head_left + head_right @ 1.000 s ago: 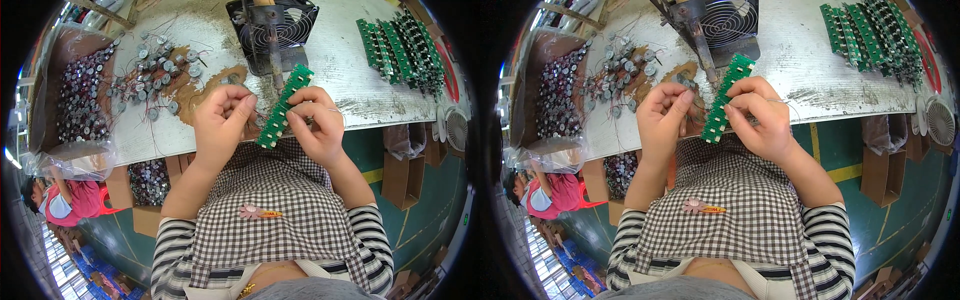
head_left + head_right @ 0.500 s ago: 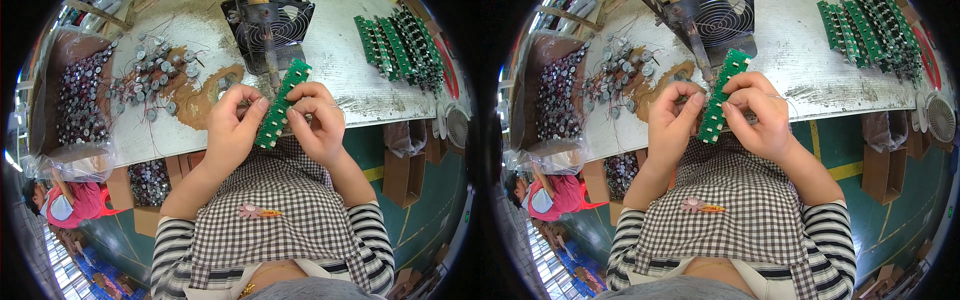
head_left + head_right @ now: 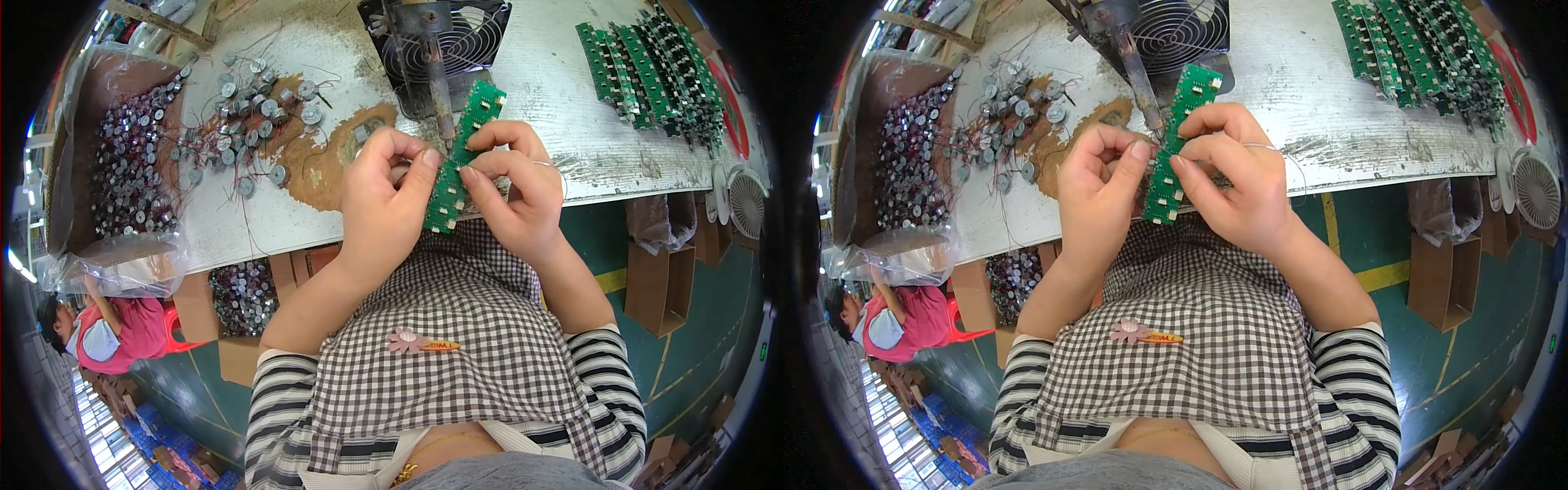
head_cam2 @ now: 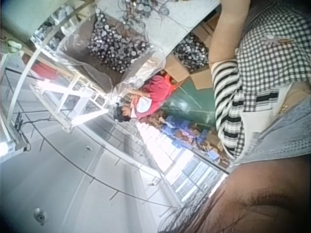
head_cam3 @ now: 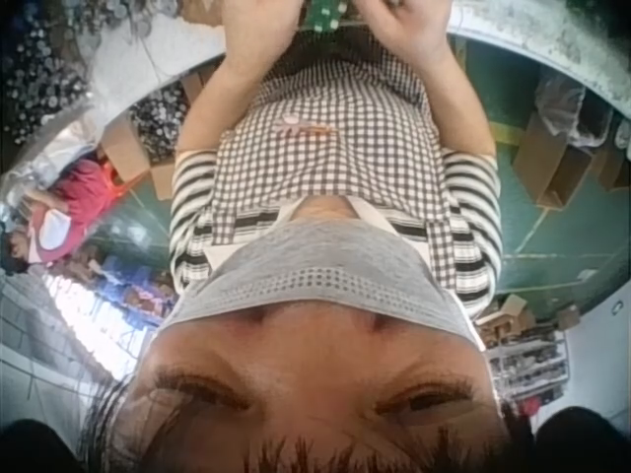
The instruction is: The person solders small electronic components onto printed circuit boards using a soldering iron, connecting wires to the boards.
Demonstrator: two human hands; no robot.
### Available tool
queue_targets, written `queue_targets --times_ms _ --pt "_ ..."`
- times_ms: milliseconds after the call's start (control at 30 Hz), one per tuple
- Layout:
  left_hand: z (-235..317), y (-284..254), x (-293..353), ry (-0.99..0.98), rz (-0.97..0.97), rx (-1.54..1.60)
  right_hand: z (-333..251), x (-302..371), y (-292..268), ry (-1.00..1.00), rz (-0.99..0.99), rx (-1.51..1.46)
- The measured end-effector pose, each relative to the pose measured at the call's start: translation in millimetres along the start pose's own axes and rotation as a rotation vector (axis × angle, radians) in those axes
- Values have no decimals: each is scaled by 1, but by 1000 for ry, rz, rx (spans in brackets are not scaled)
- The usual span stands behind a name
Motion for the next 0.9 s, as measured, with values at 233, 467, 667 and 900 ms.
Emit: queue_targets --times_ms 233,467,667,900 --pt "-8 -1 4 -46 -13 -20 1 11 1 88 104 -132" --pt "4 1 -4 74 20 -18 2 -2 -3 -15 30 -11" --pt "-8 0 4 -52 -10 -24 3 12 0 93 77 -136" --pt "-11 1 2 -132 -91 46 4 13 0 75 69 -101"
Point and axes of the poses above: each hand's wrist, its own x-axis away from the middle knuckle, its own y-axis out of the palm, z = x × y, the point moved 6 cm from there along -x, towards the middle knuckle, and after that the axes turned 10 degrees about -y, right-handed, at the moved point
